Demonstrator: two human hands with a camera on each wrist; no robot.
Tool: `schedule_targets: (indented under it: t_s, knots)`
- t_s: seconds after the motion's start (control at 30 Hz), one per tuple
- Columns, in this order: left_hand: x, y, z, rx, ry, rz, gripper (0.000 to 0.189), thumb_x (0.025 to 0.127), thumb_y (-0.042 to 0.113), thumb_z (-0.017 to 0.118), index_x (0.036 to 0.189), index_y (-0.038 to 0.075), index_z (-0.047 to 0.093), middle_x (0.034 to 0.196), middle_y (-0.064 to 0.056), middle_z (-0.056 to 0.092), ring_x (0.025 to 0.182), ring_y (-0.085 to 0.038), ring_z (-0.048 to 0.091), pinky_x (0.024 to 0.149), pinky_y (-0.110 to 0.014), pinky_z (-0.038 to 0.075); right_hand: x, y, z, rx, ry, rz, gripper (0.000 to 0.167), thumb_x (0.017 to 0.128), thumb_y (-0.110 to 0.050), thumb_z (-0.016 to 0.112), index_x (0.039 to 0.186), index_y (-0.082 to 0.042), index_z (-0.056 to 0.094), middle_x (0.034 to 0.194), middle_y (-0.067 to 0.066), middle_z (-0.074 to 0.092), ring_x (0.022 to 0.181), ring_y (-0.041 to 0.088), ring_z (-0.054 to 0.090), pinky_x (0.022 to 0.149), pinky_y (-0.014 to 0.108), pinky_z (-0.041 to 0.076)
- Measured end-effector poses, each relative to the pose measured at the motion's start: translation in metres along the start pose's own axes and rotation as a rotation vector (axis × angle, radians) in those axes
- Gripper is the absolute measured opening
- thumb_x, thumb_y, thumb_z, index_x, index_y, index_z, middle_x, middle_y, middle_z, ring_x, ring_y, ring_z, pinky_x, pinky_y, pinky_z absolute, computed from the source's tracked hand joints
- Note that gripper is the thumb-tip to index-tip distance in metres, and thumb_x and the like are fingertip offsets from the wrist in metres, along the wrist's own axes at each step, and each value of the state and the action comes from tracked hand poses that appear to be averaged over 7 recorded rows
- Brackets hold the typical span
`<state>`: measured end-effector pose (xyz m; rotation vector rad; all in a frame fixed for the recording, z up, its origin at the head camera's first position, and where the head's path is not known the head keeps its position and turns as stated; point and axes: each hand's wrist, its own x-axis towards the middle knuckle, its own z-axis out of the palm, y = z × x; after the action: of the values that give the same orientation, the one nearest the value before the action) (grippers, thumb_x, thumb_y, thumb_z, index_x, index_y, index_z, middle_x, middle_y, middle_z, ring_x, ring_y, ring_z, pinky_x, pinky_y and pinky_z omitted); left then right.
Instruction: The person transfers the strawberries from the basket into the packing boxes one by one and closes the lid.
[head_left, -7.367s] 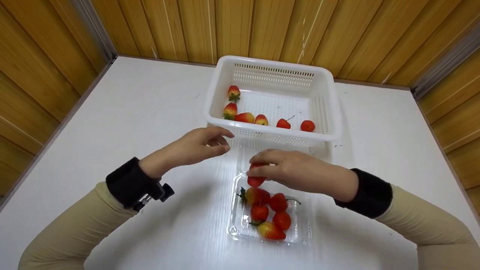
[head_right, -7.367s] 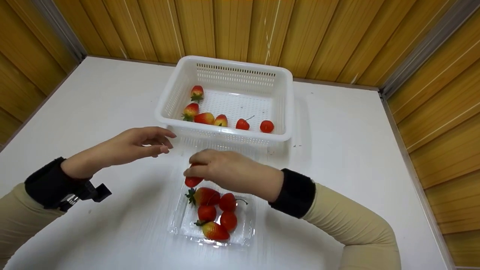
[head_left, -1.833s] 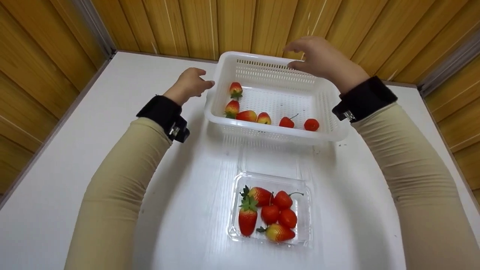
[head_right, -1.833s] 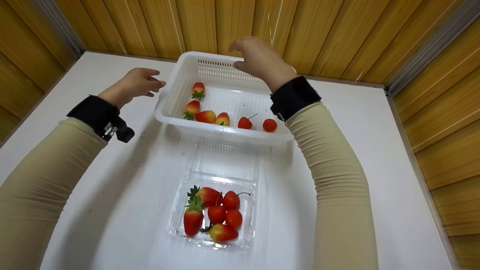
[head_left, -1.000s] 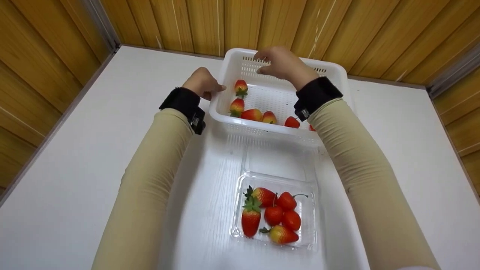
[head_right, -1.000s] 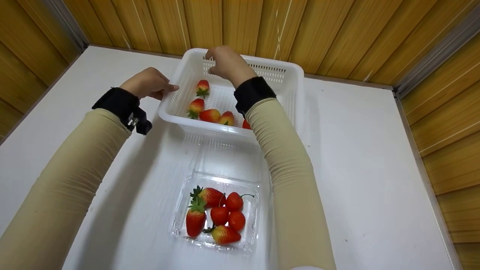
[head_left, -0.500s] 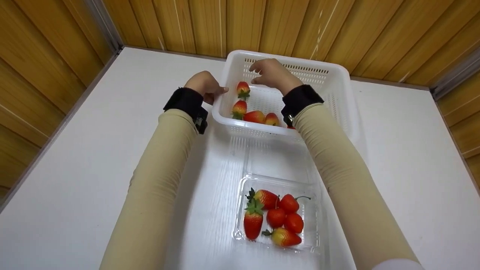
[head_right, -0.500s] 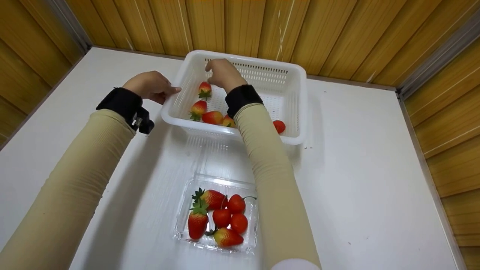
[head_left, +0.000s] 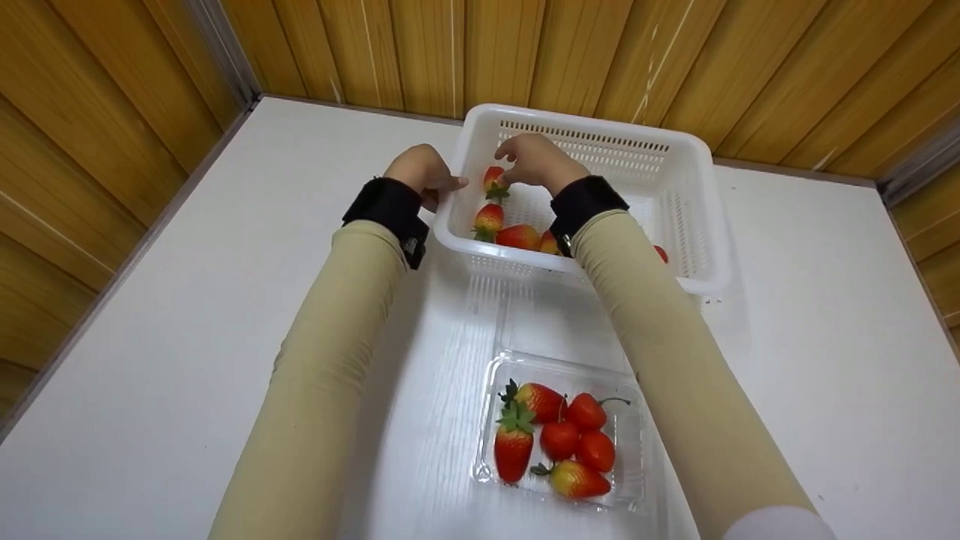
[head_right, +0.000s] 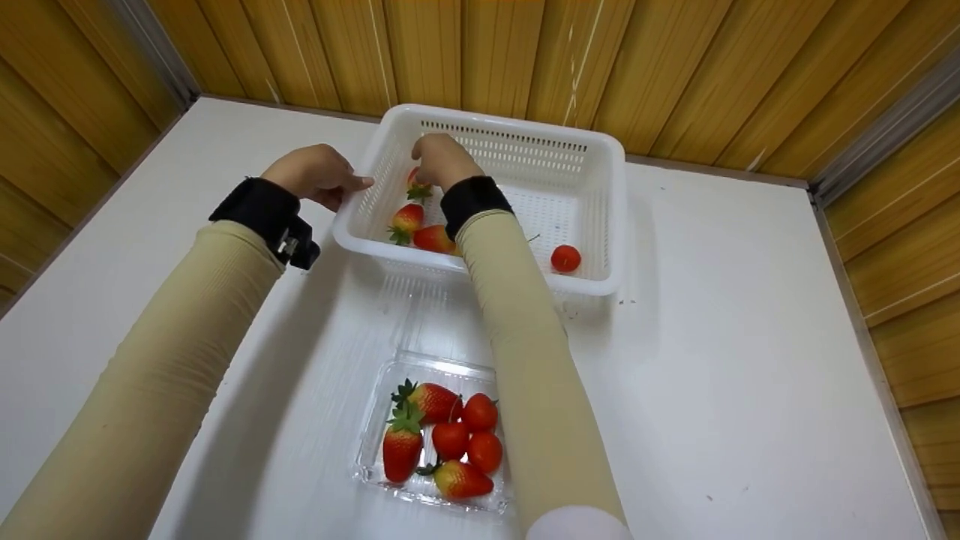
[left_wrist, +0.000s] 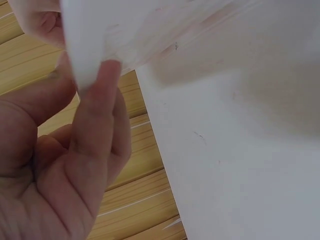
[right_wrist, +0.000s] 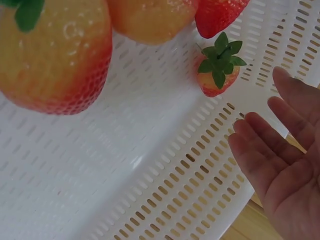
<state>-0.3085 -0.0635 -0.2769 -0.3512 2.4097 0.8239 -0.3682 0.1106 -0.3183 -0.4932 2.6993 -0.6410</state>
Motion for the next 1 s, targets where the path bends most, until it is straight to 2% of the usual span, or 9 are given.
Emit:
schedule_targets:
  t_s: [0.17, 0.4, 0.5, 0.6, 0.7, 0.77, 1.0]
  knots:
    - [0.003, 0.000, 0.001, 0.012, 0.010, 0.022, 0.051, 0.102, 0.037, 0.059, 0.142, 0.005, 0.058, 0.086, -0.002, 0.059, 0.063, -0.008, 0.059, 0.098, -0.023, 0.058, 0.002, -0.001, 0.004, 0.003, -0.011, 0.013, 0.048, 0.097, -0.006, 0.066, 0.143, 0.001, 0.056, 0.148, 0.023, 0.056, 0.138, 0.038, 0.053, 0.119, 0.049, 0.046]
    - [0.002, -0.001, 0.006, -0.004, 0.020, 0.041, 0.051, 0.102, 0.036, 0.060, 0.142, 0.004, 0.058, 0.092, -0.003, 0.061, 0.066, -0.009, 0.059, 0.098, -0.024, 0.059, 0.004, 0.004, 0.011, 0.004, -0.043, 0.050, 0.050, 0.098, -0.009, 0.065, 0.146, 0.000, 0.053, 0.151, 0.022, 0.054, 0.140, 0.037, 0.051, 0.122, 0.049, 0.042]
    - [0.002, -0.003, 0.005, 0.016, 0.027, 0.058, 0.050, 0.102, 0.037, 0.060, 0.141, 0.004, 0.059, 0.091, -0.003, 0.061, 0.064, -0.008, 0.059, 0.095, -0.023, 0.060, 0.006, 0.003, 0.013, 0.003, -0.048, 0.051, 0.049, 0.098, -0.008, 0.065, 0.146, 0.000, 0.054, 0.150, 0.021, 0.055, 0.138, 0.036, 0.051, 0.122, 0.049, 0.041]
    - [0.002, -0.005, 0.004, 0.051, 0.034, 0.070, 0.050, 0.103, 0.037, 0.059, 0.138, 0.002, 0.061, 0.088, -0.003, 0.060, 0.057, -0.006, 0.057, 0.078, -0.018, 0.061, 0.009, 0.000, 0.015, -0.026, -0.054, 0.028, 0.048, 0.097, -0.008, 0.065, 0.144, -0.001, 0.057, 0.146, 0.021, 0.058, 0.129, 0.034, 0.054, 0.120, 0.047, 0.044]
    - [0.003, -0.006, 0.003, 0.066, 0.037, 0.077, 0.050, 0.103, 0.038, 0.059, 0.136, 0.001, 0.062, 0.087, -0.003, 0.059, 0.052, -0.005, 0.055, 0.059, -0.014, 0.054, 0.011, -0.003, 0.018, -0.061, -0.071, 0.015, 0.048, 0.096, -0.009, 0.065, 0.142, -0.002, 0.058, 0.143, 0.020, 0.061, 0.118, 0.031, 0.054, 0.117, 0.045, 0.046]
    - [0.004, -0.007, 0.003, 0.068, 0.037, 0.084, 0.050, 0.103, 0.037, 0.059, 0.135, -0.001, 0.062, 0.087, -0.004, 0.059, 0.050, -0.005, 0.055, 0.053, -0.013, 0.050, 0.012, -0.004, 0.019, -0.089, -0.083, 0.018, 0.047, 0.096, -0.010, 0.065, 0.142, -0.002, 0.059, 0.143, 0.019, 0.061, 0.116, 0.030, 0.053, 0.116, 0.045, 0.047]
    - [0.004, -0.009, 0.005, 0.017, 0.042, 0.080, 0.049, 0.102, 0.036, 0.061, 0.137, 0.001, 0.061, 0.087, -0.003, 0.059, 0.054, -0.005, 0.056, 0.061, -0.015, 0.056, 0.015, -0.005, 0.023, -0.146, -0.101, 0.020, 0.044, 0.098, -0.010, 0.061, 0.141, -0.002, 0.059, 0.140, 0.020, 0.062, 0.117, 0.032, 0.055, 0.116, 0.046, 0.046]
